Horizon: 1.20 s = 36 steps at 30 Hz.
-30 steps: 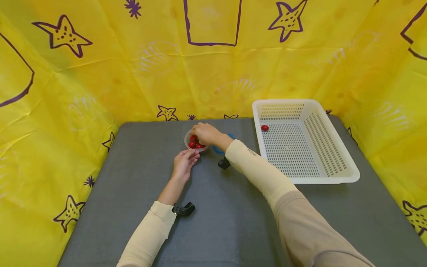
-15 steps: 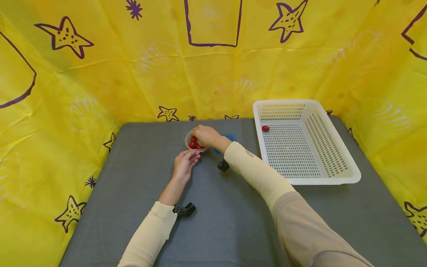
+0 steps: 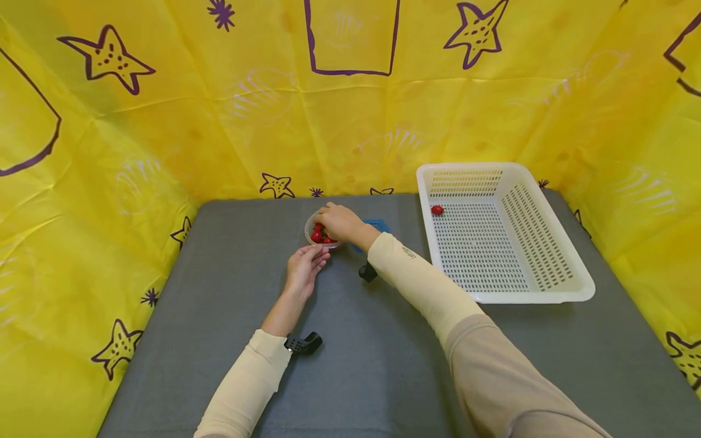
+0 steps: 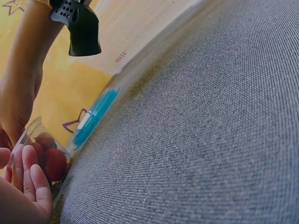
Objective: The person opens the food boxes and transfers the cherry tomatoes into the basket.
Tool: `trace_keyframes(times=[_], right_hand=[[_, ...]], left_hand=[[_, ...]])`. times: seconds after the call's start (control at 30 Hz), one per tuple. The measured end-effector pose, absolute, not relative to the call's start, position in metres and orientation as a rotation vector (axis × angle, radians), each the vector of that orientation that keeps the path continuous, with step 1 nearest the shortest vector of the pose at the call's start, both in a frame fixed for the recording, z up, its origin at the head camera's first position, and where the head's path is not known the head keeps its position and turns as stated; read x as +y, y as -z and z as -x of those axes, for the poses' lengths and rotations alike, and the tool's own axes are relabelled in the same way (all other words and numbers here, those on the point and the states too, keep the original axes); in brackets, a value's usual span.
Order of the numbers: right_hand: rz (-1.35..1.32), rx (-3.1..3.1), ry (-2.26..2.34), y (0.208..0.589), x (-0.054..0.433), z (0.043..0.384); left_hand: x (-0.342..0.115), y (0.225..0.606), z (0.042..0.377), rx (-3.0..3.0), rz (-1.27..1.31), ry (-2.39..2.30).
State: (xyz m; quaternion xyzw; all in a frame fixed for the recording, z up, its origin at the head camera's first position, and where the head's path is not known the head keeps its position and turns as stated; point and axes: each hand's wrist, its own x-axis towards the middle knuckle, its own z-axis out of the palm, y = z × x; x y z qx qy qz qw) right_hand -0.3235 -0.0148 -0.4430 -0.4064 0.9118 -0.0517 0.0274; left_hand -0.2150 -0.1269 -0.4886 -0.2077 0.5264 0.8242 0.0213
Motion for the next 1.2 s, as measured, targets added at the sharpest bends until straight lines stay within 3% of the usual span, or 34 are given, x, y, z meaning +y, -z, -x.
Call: trace_keyframes(times=[0.43,1.2], right_hand=[[1.334,2.852,0.151,0.439,-0.011,0.325],[1.241,2.768,0.340,0.420,-0.006,0.321]], left_hand=[[-0.126,0.489,0.216,1.635,0.643,-2.557],[-0.129,0.489,0.216,1.639,0.643,-2.536]])
